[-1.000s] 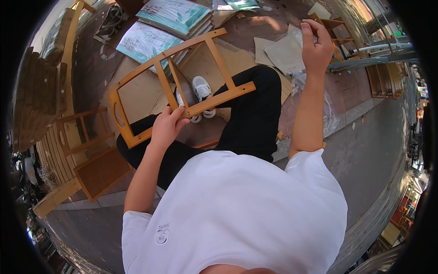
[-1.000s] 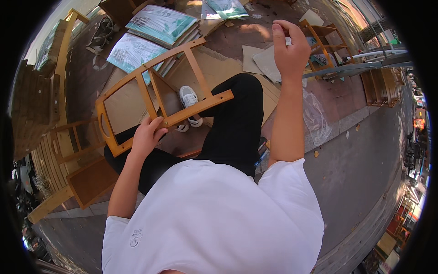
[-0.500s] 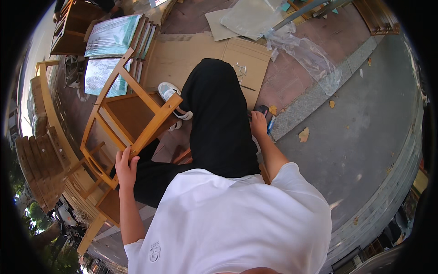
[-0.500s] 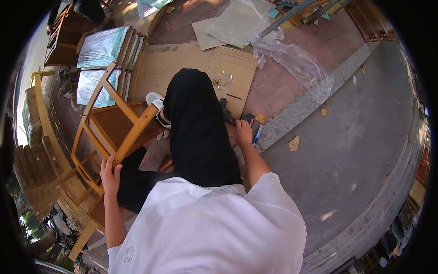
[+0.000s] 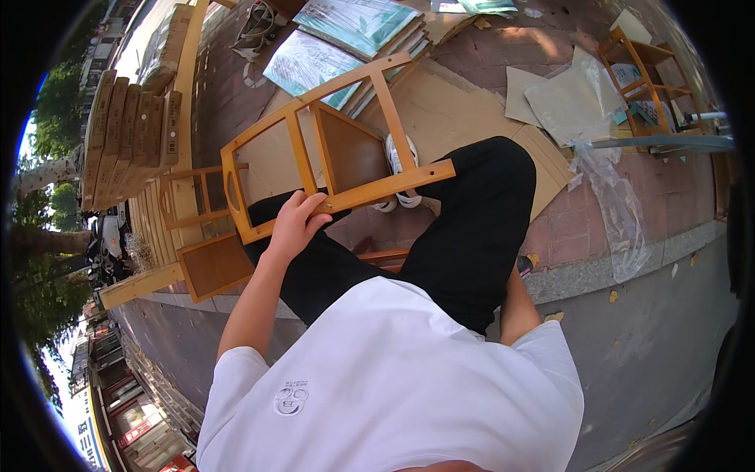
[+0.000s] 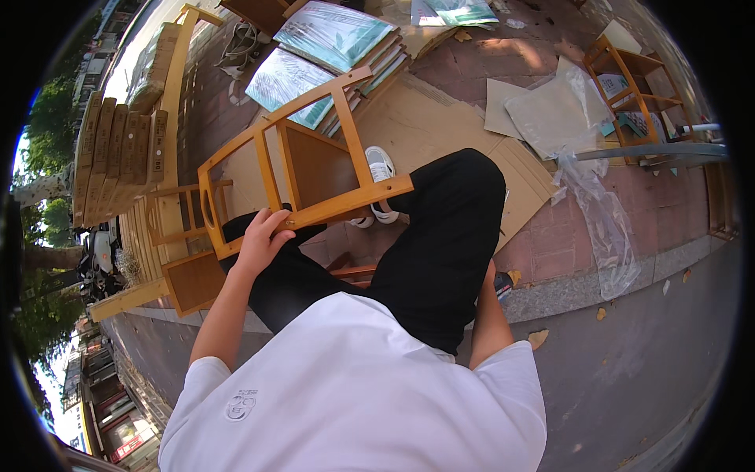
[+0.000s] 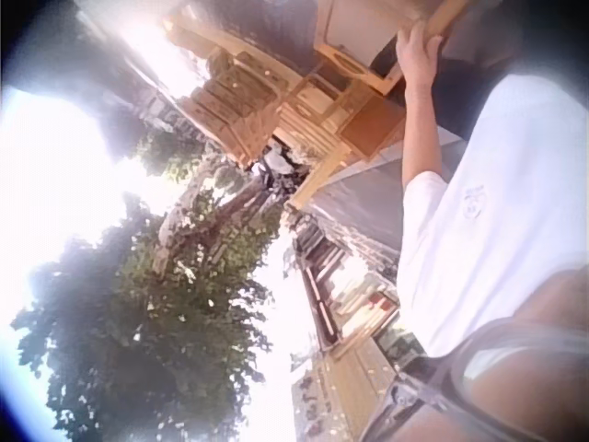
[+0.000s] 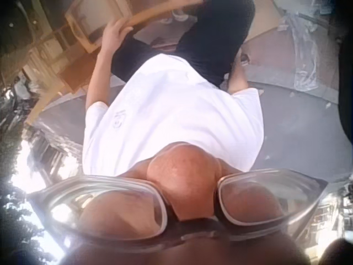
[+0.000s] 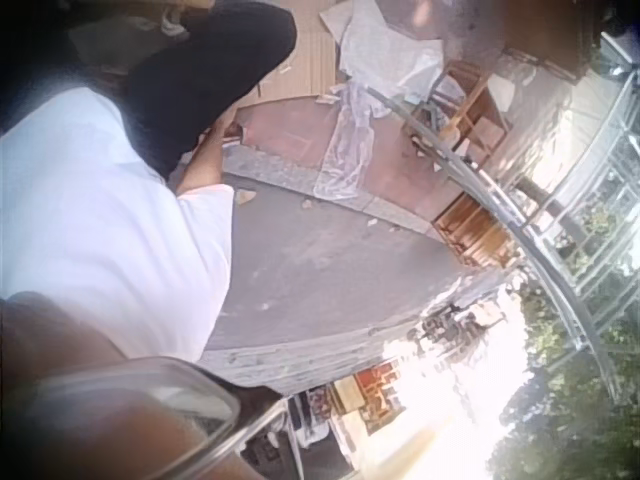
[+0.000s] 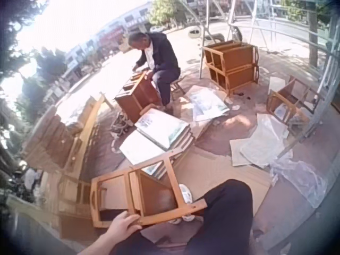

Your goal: The person assembles a wooden chair outdoors. They align the frame and seat, insert screws, and use a cordless drill to fasten the parts together. The chair is then placed upright on the ground.

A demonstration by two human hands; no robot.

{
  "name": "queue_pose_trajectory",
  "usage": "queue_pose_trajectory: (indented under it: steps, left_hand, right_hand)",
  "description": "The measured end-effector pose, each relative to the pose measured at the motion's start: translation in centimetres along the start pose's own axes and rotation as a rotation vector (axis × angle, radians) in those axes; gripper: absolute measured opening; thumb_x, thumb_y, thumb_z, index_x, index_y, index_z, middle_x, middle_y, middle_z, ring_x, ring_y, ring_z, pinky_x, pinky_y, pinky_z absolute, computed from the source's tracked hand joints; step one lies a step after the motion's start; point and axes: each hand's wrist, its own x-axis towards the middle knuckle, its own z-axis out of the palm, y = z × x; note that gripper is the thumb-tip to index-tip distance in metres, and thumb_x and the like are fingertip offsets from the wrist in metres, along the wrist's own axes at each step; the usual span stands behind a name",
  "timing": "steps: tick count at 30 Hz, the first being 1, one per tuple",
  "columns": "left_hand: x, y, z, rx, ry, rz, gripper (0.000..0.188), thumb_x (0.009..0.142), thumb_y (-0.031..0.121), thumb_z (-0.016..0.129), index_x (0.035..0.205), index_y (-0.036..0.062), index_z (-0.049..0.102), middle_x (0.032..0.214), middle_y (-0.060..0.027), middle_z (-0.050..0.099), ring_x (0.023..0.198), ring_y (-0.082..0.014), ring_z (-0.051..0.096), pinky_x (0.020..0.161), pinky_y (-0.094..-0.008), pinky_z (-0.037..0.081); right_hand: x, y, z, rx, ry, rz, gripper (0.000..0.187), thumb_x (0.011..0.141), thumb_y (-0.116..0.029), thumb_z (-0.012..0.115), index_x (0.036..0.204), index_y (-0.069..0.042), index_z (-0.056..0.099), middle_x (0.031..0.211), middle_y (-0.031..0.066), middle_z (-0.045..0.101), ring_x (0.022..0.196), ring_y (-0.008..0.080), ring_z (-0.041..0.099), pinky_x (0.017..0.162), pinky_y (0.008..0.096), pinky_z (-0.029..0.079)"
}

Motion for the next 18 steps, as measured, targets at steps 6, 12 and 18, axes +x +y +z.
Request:
queue_pose_trajectory:
  steps: [6, 12, 18]
  left_hand:
    - [-0.4, -1.7, -0.3, -0.006, 0.043, 0.062, 0.04, 0.086, 0.032, 0.075, 0.12, 0.0113, 0.066, 0.093, -0.0141, 0.058, 0.087, -0.035, 0.059, 0.077, -0.0432, 0.049]
    - [-1.0, -3.5, -0.1, -0.048, 0.022, 0.068, 0.042, 0.089, 0.038, 0.072, 0.122, 0.0124, 0.065, 0.095, -0.0141, 0.058, 0.089, -0.0353, 0.059, 0.079, -0.0437, 0.049]
    - [-1.1, -4.5, 0.8, -0.1, 0.074, 0.115, 0.041, 0.089, 0.038, 0.071, 0.122, 0.0156, 0.065, 0.094, -0.0121, 0.059, 0.09, -0.0331, 0.061, 0.079, -0.0428, 0.049]
  right_hand:
    - [-4.5, -0.4, -6.4, 0.252, 0.348, 0.012, 0.057, 0.086, -0.022, 0.071, 0.134, 0.0, 0.049, 0.117, 0.0209, 0.066, 0.107, 0.0355, 0.064, 0.096, 0.0433, 0.048]
    - [-5.1, -4.3, -17.4, 0.586, 0.645, 0.296, 0.037, 0.084, -0.018, 0.079, 0.107, 0.001, 0.058, 0.081, 0.0066, 0.062, 0.064, 0.0171, 0.06, 0.06, 0.0326, 0.05]
    - [-4.9, -23.5, -30.7, 0.645, 0.573, -0.183, 0.026, 0.087, -0.009, 0.077, 0.109, -0.001, 0.064, 0.089, 0.0064, 0.068, 0.07, 0.0146, 0.065, 0.064, 0.0298, 0.053]
